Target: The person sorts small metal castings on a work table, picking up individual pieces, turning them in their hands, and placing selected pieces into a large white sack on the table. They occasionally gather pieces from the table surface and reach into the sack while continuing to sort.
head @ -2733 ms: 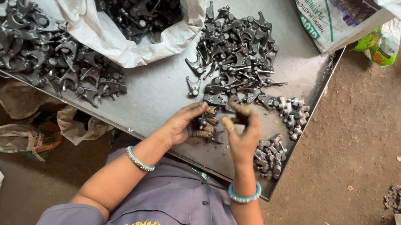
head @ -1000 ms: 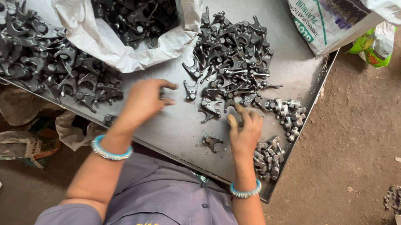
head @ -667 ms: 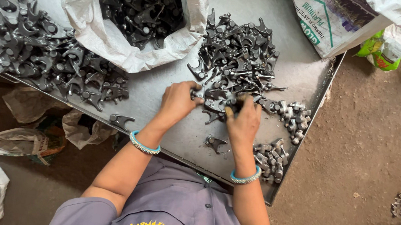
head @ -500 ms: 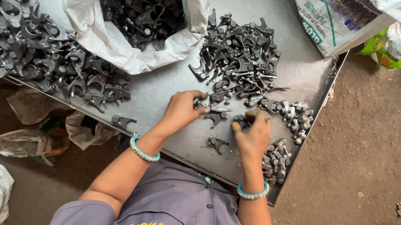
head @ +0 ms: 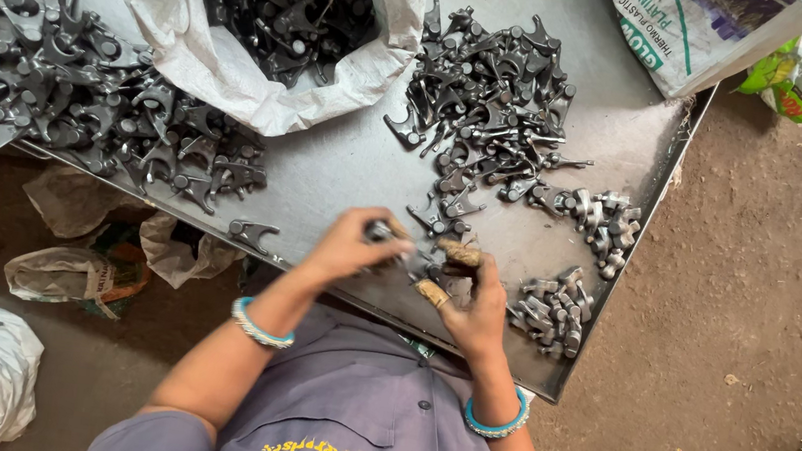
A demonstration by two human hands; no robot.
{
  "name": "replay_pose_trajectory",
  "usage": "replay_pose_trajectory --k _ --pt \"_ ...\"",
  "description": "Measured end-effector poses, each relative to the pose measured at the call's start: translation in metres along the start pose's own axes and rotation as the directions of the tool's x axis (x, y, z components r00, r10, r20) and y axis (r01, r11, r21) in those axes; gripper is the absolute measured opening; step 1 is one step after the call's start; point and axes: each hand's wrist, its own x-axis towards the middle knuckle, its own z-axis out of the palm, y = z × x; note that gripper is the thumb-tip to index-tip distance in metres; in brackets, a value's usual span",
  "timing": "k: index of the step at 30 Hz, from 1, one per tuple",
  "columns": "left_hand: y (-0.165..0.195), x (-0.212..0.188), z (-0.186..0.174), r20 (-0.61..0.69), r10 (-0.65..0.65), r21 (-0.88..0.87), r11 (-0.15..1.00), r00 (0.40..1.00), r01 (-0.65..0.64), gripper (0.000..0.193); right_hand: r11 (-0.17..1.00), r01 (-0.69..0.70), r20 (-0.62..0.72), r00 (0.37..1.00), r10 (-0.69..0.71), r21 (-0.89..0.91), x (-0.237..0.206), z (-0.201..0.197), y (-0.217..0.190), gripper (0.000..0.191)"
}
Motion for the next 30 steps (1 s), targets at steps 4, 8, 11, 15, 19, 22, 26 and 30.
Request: replay_pose_trajectory --k 4,8,11,15,19,22,26,30 --pt "0.018 -0.016 -0.063 -0.227 0.198 0.467 0.881 0.954 -0.072 0.026 0.972 0.086 0.098 0.993 -0.066 -0.220 0.000 -0.002 0.010 0.067" --pt "0.052 -0.037 -0.105 -0.429 0.012 0.610 0.741 0.903 0.280 0.036 0.951 0.134 0.091 0.989 -0.113 -0.279 -0.006 0.012 0.028 0.046" --pt "0.073 -0.047 -0.115 -0.486 0.206 0.755 0.588 0.849 0.290 0.039 0.998 0.061 0.043 0.997 -0.060 -0.016 -0.009 0.018 0.050 0.043" --pt "0.081 -0.053 -0.104 -0.562 0.373 0.727 0.649 0.738 0.225 0.039 0.460 -0.225 0.137 0.966 0.217 0.859 -0.014 0.007 0.083 0.051" --pt "0.063 -0.024 -0.054 -0.470 0.315 0.617 0.785 0.824 0.051 0.037 0.069 -0.318 0.282 0.905 0.318 0.945 -0.019 -0.005 0.105 0.060" --pt "0.037 -0.004 -0.001 -0.194 0.183 0.481 0.874 0.964 -0.069 0.037 0.062 -0.313 0.278 0.905 0.321 0.948 -0.021 -0.007 0.109 0.059" --pt "-0.003 0.001 0.051 0.119 -0.077 0.049 0.996 0.990 0.072 0.026 0.074 -0.289 0.254 0.919 0.303 0.954 -0.024 -0.009 0.105 0.058" --pt "-0.032 0.001 0.065 0.260 -0.053 -0.268 0.955 0.964 0.125 0.023 0.096 -0.290 0.248 0.918 0.311 0.952 -0.025 -0.012 0.101 0.058"
